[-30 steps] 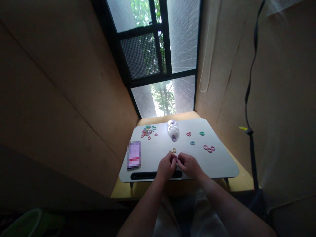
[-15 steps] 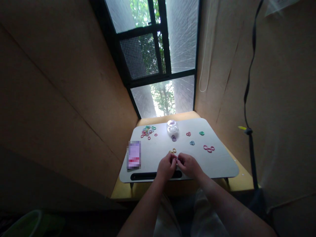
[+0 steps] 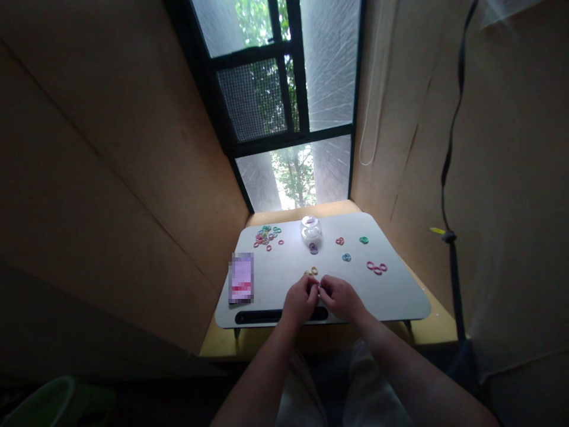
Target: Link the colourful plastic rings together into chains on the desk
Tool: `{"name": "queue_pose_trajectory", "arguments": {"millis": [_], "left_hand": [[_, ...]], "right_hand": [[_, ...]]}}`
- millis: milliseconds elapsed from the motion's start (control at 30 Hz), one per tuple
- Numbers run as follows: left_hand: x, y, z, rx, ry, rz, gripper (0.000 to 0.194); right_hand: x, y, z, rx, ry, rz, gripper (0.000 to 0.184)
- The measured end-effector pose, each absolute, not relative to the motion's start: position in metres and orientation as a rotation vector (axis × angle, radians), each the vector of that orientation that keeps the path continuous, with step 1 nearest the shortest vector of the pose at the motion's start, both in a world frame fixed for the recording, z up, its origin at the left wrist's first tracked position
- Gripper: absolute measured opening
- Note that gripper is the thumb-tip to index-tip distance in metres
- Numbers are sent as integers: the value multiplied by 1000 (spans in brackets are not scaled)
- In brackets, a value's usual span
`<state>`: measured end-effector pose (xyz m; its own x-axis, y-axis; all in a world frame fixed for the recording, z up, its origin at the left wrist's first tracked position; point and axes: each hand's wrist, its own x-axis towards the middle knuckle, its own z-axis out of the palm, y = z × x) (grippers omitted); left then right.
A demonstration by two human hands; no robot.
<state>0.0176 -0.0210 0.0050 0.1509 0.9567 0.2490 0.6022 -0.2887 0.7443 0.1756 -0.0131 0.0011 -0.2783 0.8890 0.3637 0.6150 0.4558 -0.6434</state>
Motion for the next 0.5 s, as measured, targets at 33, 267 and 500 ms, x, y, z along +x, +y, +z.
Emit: {"name": "queue_pose_trajectory", "arguments": {"millis": [33, 267, 500], "left_hand": [[18, -21, 5, 1958, 1479, 985, 11], [18, -20, 3, 1967, 1464, 991, 11], [17, -20, 5, 1971, 1480, 981, 10]], "right_hand": [[176, -13, 1, -1254, -2005, 500, 16], [176, -12, -1, -1258, -2010, 495, 17], [175, -13, -1, -1254, -2015, 485, 16]]}}
